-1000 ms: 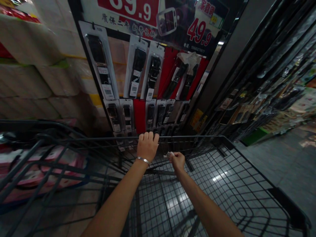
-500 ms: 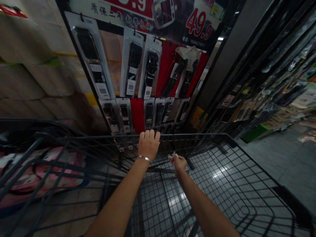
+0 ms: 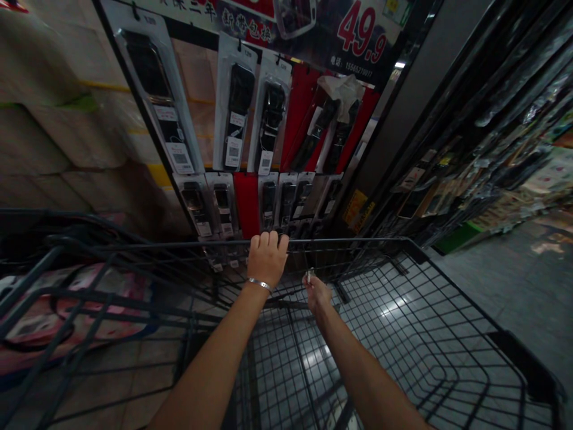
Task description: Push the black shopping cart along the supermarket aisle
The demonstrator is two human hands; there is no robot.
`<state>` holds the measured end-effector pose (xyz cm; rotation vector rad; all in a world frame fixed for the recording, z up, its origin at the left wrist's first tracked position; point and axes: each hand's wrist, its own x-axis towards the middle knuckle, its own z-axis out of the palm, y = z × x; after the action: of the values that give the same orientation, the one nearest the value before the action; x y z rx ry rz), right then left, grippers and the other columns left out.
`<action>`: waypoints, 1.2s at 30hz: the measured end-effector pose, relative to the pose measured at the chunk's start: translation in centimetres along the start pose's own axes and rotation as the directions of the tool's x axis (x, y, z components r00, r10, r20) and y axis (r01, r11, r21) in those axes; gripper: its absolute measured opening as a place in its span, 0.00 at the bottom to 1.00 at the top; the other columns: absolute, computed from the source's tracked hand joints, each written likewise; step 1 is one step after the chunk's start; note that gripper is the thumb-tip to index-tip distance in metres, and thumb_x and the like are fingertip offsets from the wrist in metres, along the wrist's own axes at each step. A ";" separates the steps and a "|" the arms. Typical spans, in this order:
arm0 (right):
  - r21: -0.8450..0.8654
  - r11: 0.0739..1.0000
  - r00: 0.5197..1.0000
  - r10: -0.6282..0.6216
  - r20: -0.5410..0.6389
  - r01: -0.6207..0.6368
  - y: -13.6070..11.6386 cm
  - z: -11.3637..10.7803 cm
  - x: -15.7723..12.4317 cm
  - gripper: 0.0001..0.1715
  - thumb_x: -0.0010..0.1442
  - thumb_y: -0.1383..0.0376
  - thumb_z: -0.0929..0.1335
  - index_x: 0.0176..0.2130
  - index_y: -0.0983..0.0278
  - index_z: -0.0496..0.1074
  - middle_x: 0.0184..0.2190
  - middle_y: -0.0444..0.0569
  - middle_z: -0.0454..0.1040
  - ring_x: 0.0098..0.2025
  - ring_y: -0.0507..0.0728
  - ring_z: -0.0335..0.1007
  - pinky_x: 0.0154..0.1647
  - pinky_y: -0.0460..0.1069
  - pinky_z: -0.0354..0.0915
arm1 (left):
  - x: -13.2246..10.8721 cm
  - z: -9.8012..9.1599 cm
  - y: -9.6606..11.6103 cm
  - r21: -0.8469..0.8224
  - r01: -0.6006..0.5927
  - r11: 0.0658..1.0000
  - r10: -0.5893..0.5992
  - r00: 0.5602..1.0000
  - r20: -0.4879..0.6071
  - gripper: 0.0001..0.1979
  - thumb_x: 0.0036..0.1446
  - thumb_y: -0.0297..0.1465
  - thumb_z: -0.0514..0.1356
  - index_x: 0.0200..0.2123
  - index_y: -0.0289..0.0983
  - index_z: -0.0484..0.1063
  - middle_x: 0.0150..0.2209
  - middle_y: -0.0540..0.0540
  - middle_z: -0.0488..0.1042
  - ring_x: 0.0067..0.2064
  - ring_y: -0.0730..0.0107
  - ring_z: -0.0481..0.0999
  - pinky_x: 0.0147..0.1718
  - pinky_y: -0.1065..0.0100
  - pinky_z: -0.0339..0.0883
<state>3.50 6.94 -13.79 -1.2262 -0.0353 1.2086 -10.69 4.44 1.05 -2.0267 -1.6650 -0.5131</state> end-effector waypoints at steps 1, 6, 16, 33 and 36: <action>0.002 1.000 1.000 -0.008 -0.003 0.008 0.1 0.2 -0.1 0.13 0.39 0.80 0.67 0.19 0.64 0.63 0.17 0.40 0.68 0.24 0.49 0.68 0.30 0.45 0.71 | 0.0 0.0 0.0 0.000 0.000 1.000 0.000 1.000 0.000 0.09 0.57 0.32 0.56 0.40 0.36 0.70 0.34 0.40 0.68 0.38 0.55 0.65 0.36 0.58 0.57; -0.010 1.000 1.000 -0.029 0.003 0.029 -0.6 0.9 -0.8 0.12 0.37 0.79 0.68 0.19 0.65 0.64 0.16 0.40 0.69 0.22 0.50 0.68 0.27 0.45 0.70 | 0.0 0.0 0.0 -0.011 0.004 1.000 -0.004 1.000 0.013 0.09 0.57 0.31 0.56 0.41 0.35 0.70 0.34 0.39 0.68 0.38 0.54 0.65 0.36 0.57 0.56; -0.229 0.972 0.999 0.046 -0.024 -0.050 -3.0 -0.6 -1.1 0.07 0.40 0.74 0.69 0.19 0.66 0.65 0.12 0.39 0.66 0.16 0.48 0.63 0.13 0.41 0.57 | -0.1 0.0 0.0 0.012 -0.009 1.000 0.009 1.000 0.005 0.09 0.56 0.32 0.57 0.40 0.36 0.69 0.34 0.40 0.68 0.38 0.55 0.65 0.36 0.58 0.56; -0.236 0.960 0.976 -0.179 -0.120 0.148 2.0 -2.2 2.6 0.12 0.34 0.78 0.70 0.19 0.66 0.65 0.12 0.36 0.66 0.16 0.48 0.64 0.20 0.42 0.63 | -0.2 -0.3 0.1 -0.057 0.020 0.998 -0.017 0.998 0.062 0.10 0.57 0.30 0.56 0.42 0.36 0.68 0.36 0.40 0.68 0.40 0.55 0.65 0.39 0.57 0.57; -0.264 0.949 0.972 -0.208 -0.110 0.173 2.3 -2.3 3.2 0.12 0.33 0.78 0.71 0.19 0.66 0.66 0.11 0.37 0.66 0.15 0.48 0.63 0.17 0.42 0.61 | -0.1 -0.3 0.1 -0.059 0.018 0.998 -0.015 0.998 0.057 0.10 0.58 0.30 0.54 0.43 0.36 0.69 0.36 0.39 0.68 0.40 0.56 0.65 0.39 0.56 0.57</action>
<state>4.72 7.27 -18.13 -1.4910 -0.2087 0.9692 -10.58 4.13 1.21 -2.0894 -1.7201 -0.5223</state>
